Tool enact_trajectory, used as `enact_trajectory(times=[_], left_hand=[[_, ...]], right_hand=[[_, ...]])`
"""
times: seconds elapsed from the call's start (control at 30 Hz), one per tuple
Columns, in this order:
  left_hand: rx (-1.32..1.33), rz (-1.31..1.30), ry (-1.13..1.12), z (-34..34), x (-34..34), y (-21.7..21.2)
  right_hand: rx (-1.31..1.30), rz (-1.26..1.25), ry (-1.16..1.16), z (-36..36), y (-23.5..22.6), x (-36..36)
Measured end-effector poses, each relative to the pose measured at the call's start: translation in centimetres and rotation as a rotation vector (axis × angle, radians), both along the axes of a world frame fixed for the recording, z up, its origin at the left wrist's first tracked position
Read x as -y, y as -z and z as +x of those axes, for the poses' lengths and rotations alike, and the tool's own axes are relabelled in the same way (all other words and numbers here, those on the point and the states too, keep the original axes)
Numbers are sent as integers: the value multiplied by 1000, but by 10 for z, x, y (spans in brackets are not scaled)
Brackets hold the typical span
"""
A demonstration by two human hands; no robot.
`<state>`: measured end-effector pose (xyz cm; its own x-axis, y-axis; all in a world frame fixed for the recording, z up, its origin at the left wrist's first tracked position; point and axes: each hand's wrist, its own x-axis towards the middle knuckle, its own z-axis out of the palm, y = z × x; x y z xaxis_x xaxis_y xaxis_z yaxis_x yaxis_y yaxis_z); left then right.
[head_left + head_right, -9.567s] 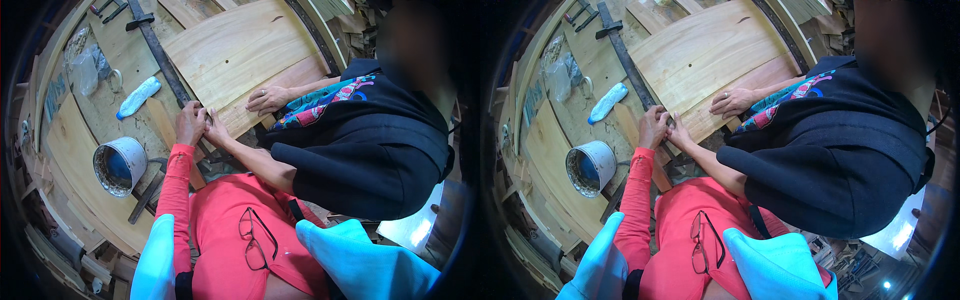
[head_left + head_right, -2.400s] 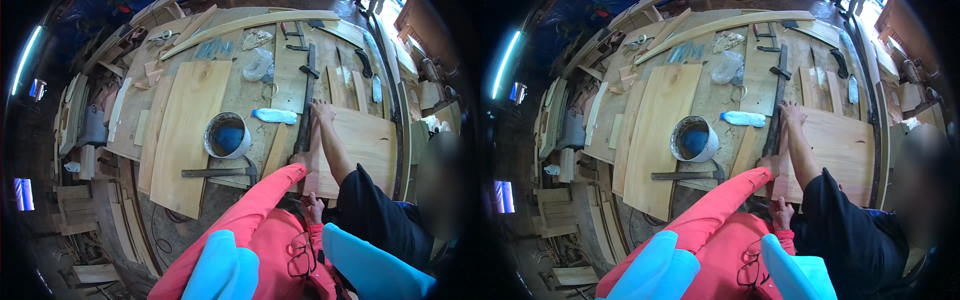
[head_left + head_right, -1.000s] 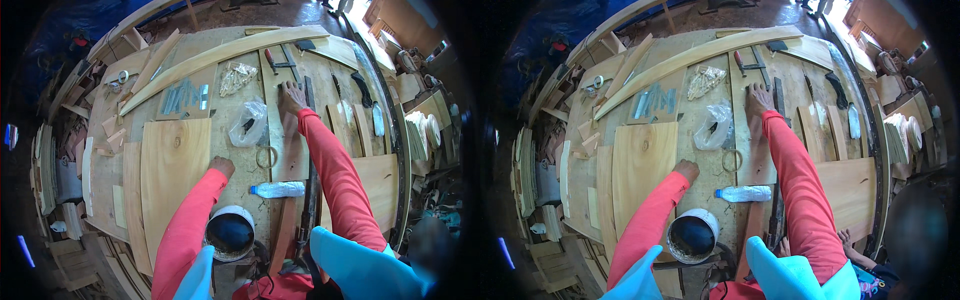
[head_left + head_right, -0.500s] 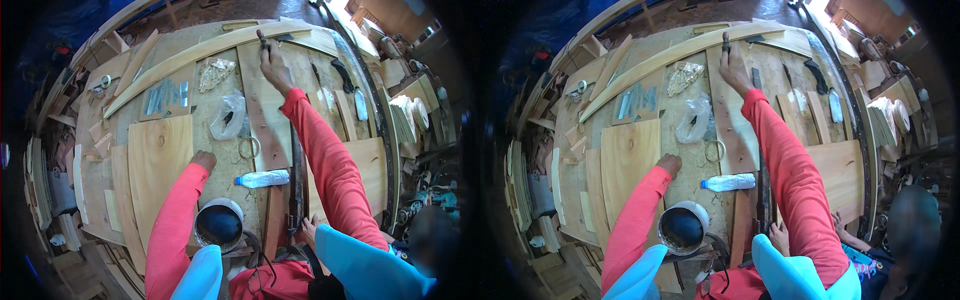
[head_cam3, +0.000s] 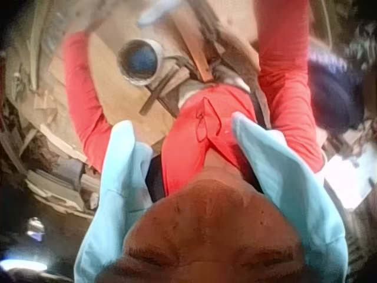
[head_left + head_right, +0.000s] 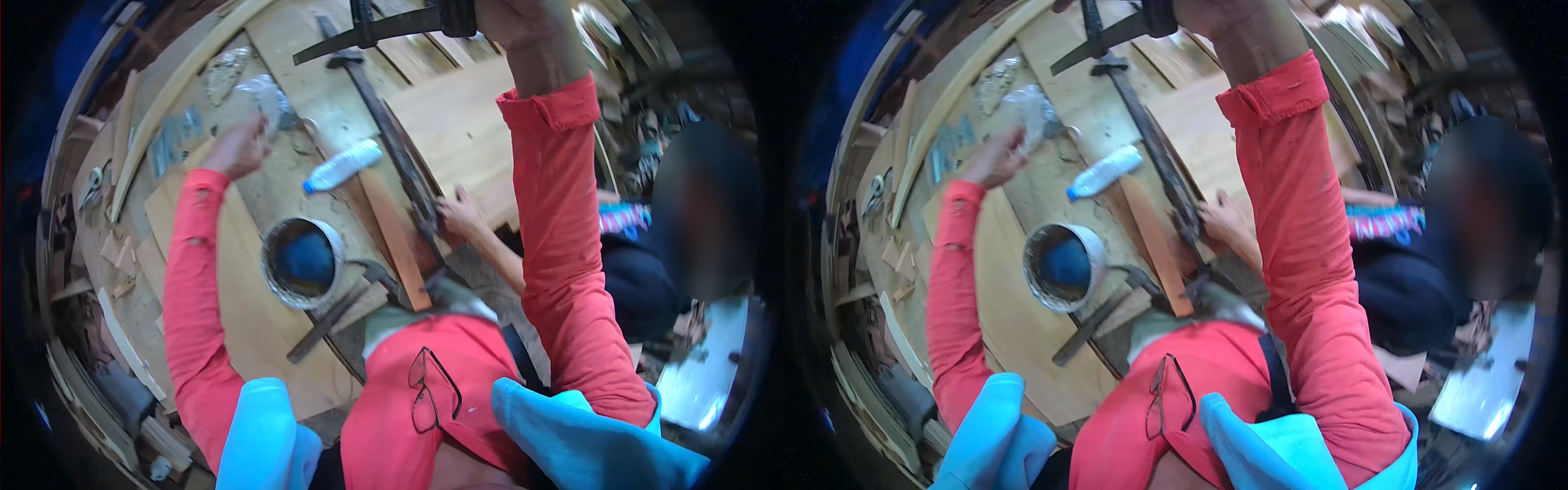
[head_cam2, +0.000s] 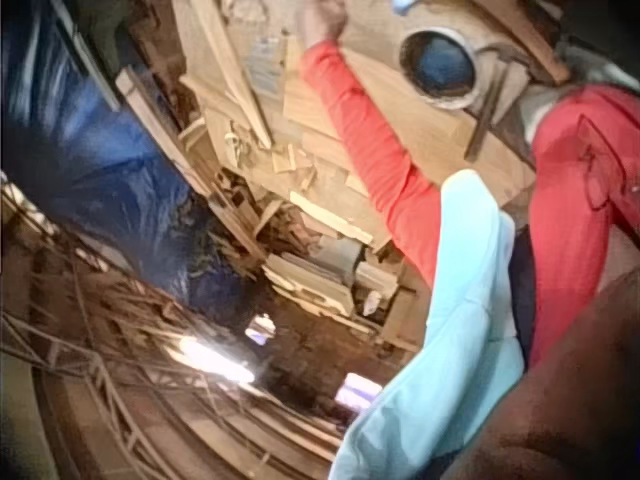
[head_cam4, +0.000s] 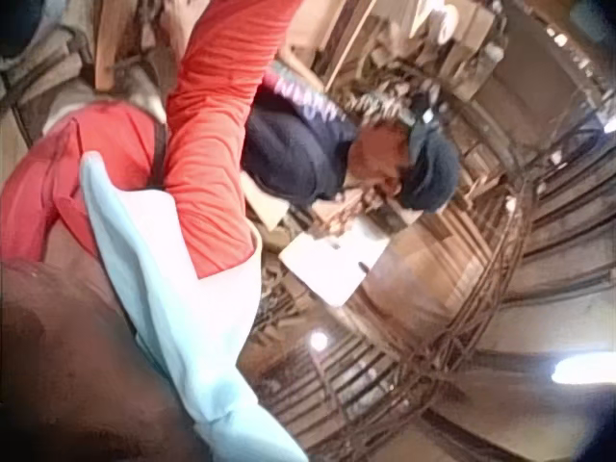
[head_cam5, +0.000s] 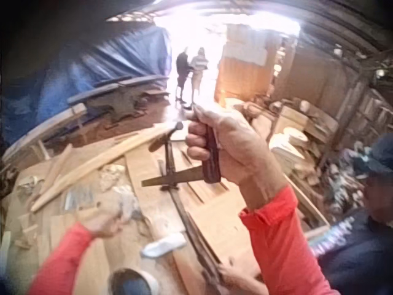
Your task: Assembling, gluing, and clamping wooden planks to form a panel.
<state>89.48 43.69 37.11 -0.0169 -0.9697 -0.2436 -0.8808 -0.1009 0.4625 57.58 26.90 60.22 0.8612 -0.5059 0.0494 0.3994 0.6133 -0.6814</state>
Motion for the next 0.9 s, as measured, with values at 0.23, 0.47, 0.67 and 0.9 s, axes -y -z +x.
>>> enact_trajectory(times=[0.23, 0.47, 0.67, 0.9], left_hand=[[-124, -764, 284, -220, -45, -153], [-362, -1076, 1, -357, -88, -114], [-769, -1147, -369, -446, -156, -96], [-790, -1010, -586, -491, -255, -96]], right_hand=[[71, -189, 203, -93, -33, -109], [227, -99, 235, -154, -47, -185], [-300, -628, 181, -215, -50, -229], [-318, -864, 215, -361, 48, -288]])
